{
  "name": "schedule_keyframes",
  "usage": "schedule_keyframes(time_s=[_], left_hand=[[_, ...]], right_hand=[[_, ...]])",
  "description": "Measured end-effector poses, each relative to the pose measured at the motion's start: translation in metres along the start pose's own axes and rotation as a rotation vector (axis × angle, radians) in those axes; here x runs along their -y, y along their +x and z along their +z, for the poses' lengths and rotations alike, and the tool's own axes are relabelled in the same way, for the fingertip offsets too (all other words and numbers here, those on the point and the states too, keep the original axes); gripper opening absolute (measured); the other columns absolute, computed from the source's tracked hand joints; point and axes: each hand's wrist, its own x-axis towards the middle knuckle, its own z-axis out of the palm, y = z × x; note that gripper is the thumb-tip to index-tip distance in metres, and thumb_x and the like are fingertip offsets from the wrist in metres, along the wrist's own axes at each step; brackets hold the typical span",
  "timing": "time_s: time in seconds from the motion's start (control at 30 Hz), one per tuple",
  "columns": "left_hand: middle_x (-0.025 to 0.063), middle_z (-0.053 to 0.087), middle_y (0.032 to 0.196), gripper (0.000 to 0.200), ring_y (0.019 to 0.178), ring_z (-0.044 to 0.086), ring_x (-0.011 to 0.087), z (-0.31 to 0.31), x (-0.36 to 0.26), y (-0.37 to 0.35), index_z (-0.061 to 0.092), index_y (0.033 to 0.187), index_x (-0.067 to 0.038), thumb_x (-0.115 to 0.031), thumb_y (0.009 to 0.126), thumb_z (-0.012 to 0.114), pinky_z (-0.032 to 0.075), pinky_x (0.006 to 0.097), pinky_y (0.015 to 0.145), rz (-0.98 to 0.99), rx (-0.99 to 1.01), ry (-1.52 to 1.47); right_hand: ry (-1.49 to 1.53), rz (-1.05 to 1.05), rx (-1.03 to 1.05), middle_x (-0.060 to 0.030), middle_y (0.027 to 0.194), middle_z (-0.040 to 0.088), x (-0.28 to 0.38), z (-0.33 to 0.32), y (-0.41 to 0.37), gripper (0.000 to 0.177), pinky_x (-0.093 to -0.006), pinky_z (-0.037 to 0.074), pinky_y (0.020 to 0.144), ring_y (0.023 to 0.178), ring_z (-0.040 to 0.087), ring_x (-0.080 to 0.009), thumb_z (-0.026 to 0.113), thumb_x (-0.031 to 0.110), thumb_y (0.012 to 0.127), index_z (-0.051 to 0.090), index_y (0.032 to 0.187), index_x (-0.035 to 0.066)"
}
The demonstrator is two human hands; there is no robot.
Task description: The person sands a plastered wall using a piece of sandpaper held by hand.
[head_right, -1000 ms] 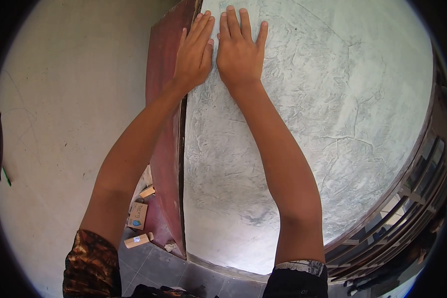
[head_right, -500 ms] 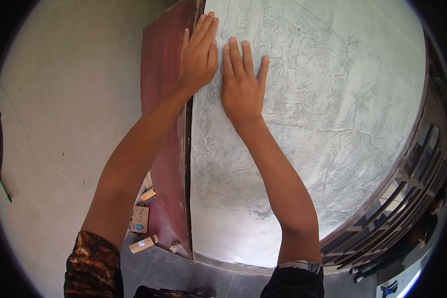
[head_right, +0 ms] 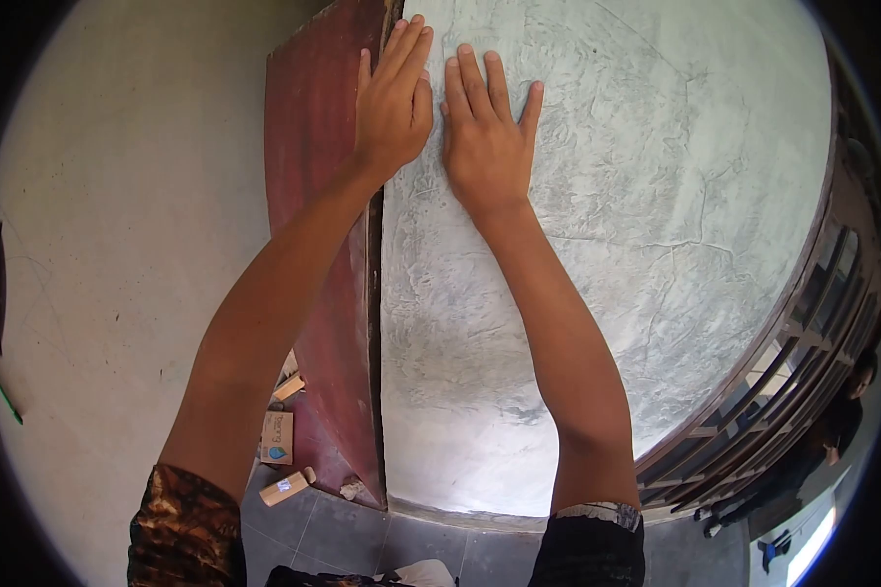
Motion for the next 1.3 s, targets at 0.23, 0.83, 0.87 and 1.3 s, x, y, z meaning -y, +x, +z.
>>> schedule_keyframes(time_s=[0.23, 0.83, 0.87, 1.3], left_hand=[[0.0128, 0.044, 0.162, 0.052, 0.154, 0.035, 0.0312, 0.002, 0.001, -0.001, 0.051, 0.149, -0.001, -0.005, 0.098, 0.045, 0.023, 0.0647, 0.120, 0.013, -0.013, -0.009], [0.0121, 0.045, 0.162, 0.051, 0.154, 0.034, 0.0307, 0.001, 0.000, -0.002, 0.051, 0.150, -0.002, -0.006, 0.100, 0.043, 0.022, 0.0631, 0.121, -0.031, 0.004, -0.016], [0.0119, 0.045, 0.162, 0.051, 0.154, 0.034, 0.0306, 0.001, 0.000, -0.002, 0.051, 0.150, -0.003, -0.006, 0.100, 0.043, 0.023, 0.0630, 0.121, -0.025, 0.005, -0.016], [0.0143, 0.049, 0.158, 0.049, 0.151, 0.040, 0.0302, 0.003, 0.004, 0.000, 0.056, 0.144, 0.000, -0.007, 0.096, 0.047, 0.028, 0.0675, 0.117, 0.025, -0.041, -0.002]], right_hand=[[0.018, 0.039, -0.038, -0.0040, 0.157, 0.050, 0.006, -0.002, -0.015, 0.044, -0.0642, 0.023, 0.121, 0.150, 0.040, -0.0273, 0.052, 0.021, 0.105, 0.055, 0.147, 0.008], [0.006, 0.008, -0.120, -0.0048, 0.155, 0.052, -0.004, 0.015, 0.040, 0.043, -0.0682, 0.022, 0.119, 0.148, 0.042, -0.0269, 0.053, 0.019, 0.103, 0.058, 0.144, 0.007], [0.009, 0.010, -0.118, -0.0051, 0.155, 0.052, -0.002, 0.014, 0.037, 0.043, -0.0686, 0.022, 0.119, 0.148, 0.042, -0.0269, 0.053, 0.019, 0.103, 0.058, 0.144, 0.007], [0.048, 0.041, -0.099, -0.0055, 0.154, 0.054, 0.003, 0.008, 0.013, 0.041, -0.0765, 0.022, 0.114, 0.148, 0.043, -0.0268, 0.055, 0.020, 0.104, 0.059, 0.142, 0.007]])
